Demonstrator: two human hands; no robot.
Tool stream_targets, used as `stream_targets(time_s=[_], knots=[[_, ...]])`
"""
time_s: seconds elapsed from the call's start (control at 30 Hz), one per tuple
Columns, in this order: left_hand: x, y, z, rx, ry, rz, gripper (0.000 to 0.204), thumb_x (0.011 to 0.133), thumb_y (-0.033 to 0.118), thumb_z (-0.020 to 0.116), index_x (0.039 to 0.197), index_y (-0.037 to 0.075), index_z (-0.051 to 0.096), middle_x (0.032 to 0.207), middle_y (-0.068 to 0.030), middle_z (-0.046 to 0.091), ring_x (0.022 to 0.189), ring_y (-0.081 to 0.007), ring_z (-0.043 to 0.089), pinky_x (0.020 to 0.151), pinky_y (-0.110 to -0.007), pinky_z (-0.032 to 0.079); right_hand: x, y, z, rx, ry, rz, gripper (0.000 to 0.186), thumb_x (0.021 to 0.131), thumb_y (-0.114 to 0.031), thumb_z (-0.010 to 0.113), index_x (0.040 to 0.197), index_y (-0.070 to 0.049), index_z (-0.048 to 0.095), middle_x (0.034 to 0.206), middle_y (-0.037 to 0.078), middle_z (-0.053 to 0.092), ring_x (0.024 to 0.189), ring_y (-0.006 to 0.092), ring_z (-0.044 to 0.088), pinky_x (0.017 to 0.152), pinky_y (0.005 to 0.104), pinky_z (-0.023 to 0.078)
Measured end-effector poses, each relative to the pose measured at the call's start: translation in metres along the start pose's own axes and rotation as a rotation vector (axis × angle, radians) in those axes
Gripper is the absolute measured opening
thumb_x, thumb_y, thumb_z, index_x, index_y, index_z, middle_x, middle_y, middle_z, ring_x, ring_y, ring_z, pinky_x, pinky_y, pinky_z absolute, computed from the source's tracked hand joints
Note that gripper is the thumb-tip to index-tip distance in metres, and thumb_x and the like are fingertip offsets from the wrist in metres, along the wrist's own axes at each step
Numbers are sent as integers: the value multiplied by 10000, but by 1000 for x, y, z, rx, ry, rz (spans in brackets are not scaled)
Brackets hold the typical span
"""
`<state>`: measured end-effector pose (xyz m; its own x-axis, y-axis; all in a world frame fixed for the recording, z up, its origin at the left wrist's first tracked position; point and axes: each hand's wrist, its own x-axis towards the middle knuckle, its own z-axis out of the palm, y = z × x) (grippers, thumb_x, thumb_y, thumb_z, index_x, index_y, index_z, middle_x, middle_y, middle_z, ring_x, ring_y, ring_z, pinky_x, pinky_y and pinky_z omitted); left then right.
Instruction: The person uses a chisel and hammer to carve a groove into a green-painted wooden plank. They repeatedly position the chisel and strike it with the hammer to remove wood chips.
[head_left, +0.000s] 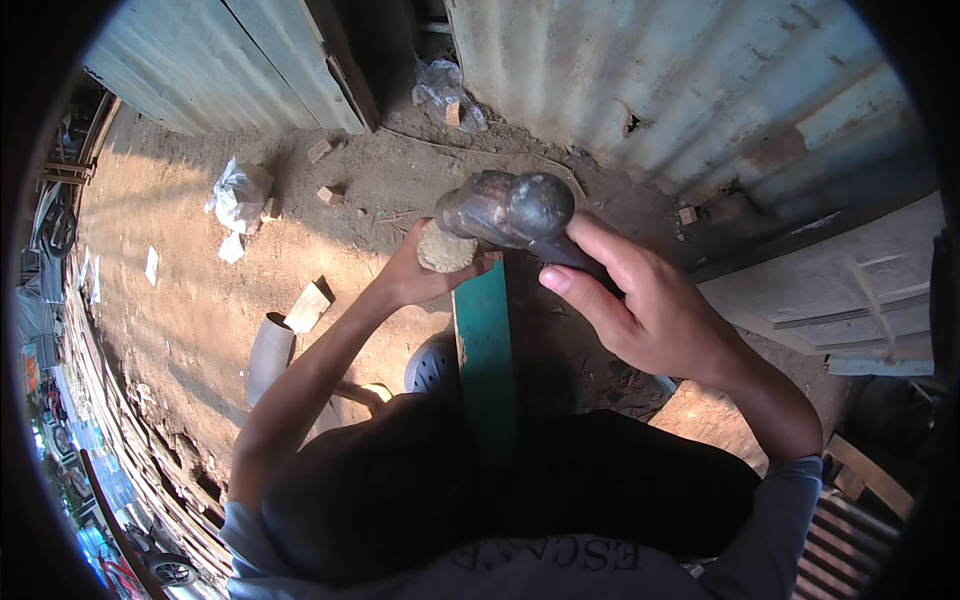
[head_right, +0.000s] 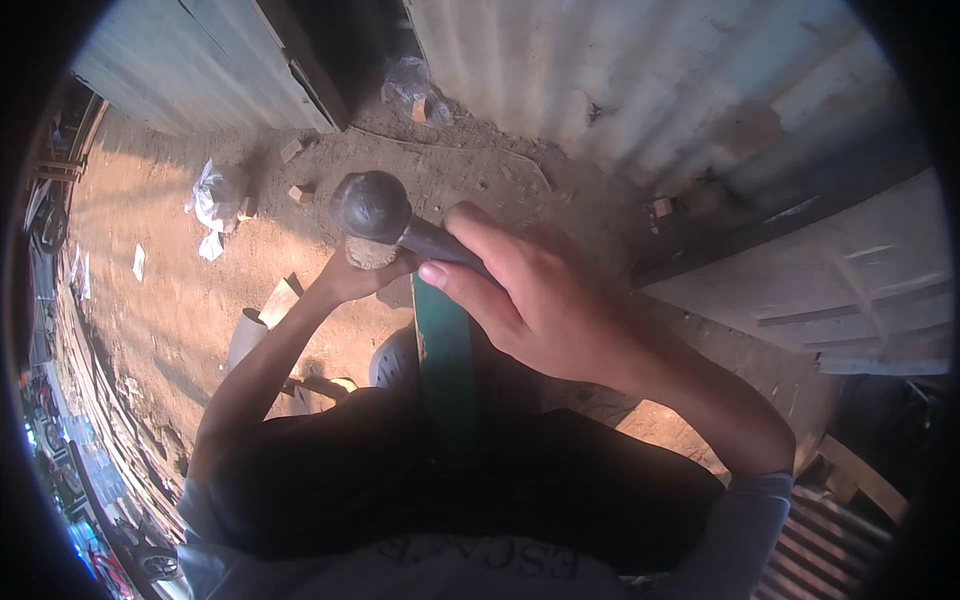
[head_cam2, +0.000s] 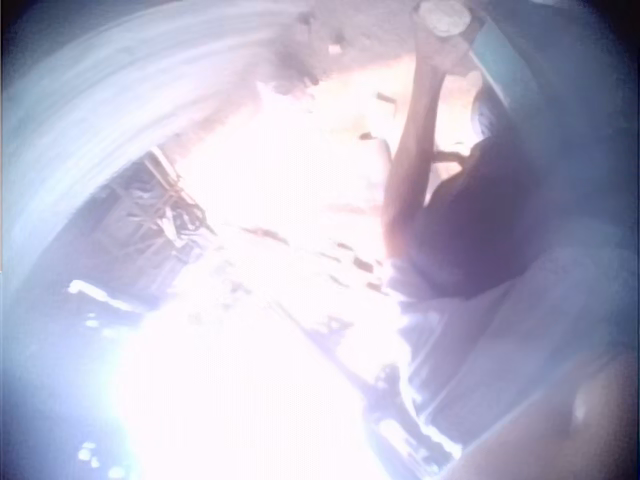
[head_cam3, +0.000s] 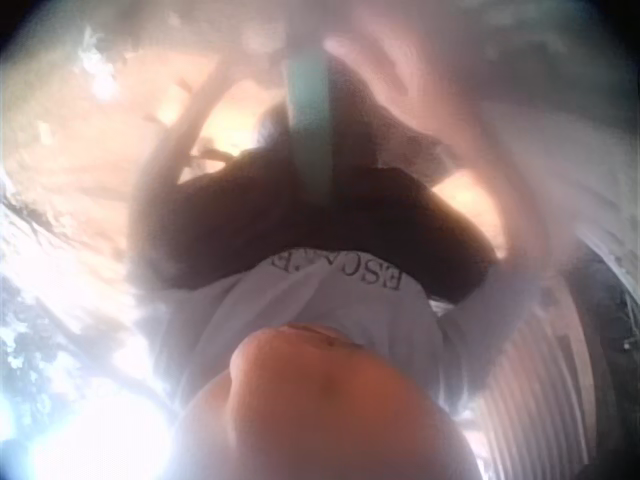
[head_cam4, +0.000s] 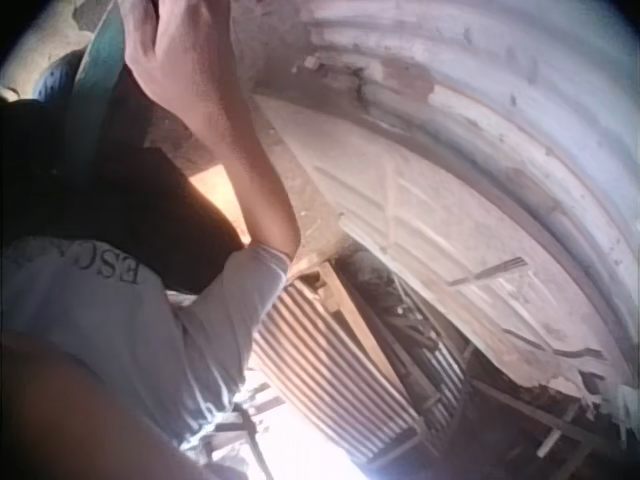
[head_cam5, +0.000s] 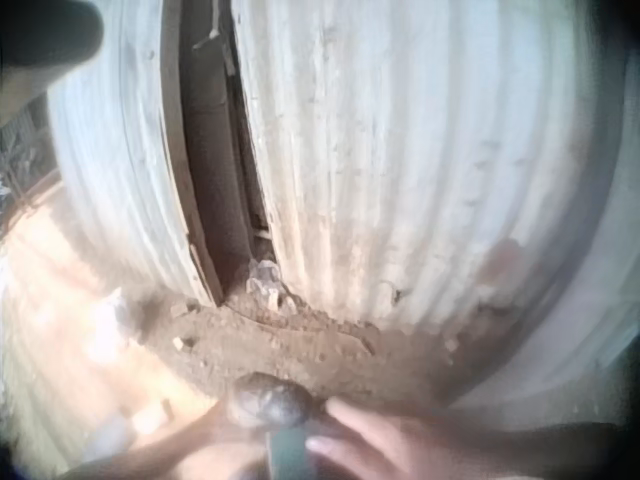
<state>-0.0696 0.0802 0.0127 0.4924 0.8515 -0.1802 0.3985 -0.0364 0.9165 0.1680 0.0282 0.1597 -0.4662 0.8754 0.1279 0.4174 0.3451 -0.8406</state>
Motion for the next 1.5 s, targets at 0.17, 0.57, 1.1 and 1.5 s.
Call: stream_targets(time_s=[0.17, 0.57, 1.1, 1.5], knots=[[8, 28, 0, -102, -24, -36, 317, 808, 223, 749, 1026, 25, 631, 952, -88, 691, 958, -196, 655, 881, -330, 511, 28, -9, -8, -38, 94, -52, 223, 951, -161, 574, 870, 14, 463, 620, 168, 490, 524, 265, 451, 519, 371, 363], [21, 8, 3, -147, 32, 128, 269, 792, 55, 668, 1054, 31, 611, 940, -83, 668, 886, -181, 638, 802, -322, 518, 24, -6, 8, -55, 139, -9, 168, 957, -145, 563, 995, 15, 529, 682, 107, 527, 590, 150, 494, 554, 303, 402], [28, 10, 13, 53, 84, 138, 179, 739, 110, 657, 884, 16, 611, 845, -160, 639, 784, -309, 625, 752, -389, 506, 31, -26, -6, -128, 507, 39, 182, 1015, -187, 448, 952, -17, 444, 593, 99, 447, 515, 127, 430, 478, 349, 373], [32, 11, 25, -51, 96, 210, 165, 744, 82, 643, 883, 10, 594, 749, -126, 633, 730, -238, 646, 697, -362, 514, 22, 6, 15, -400, 146, 150, 214, 998, -206, 489, 892, -29, 433, 551, 170, 486, 487, 348, 523, 453, 415, 358]])
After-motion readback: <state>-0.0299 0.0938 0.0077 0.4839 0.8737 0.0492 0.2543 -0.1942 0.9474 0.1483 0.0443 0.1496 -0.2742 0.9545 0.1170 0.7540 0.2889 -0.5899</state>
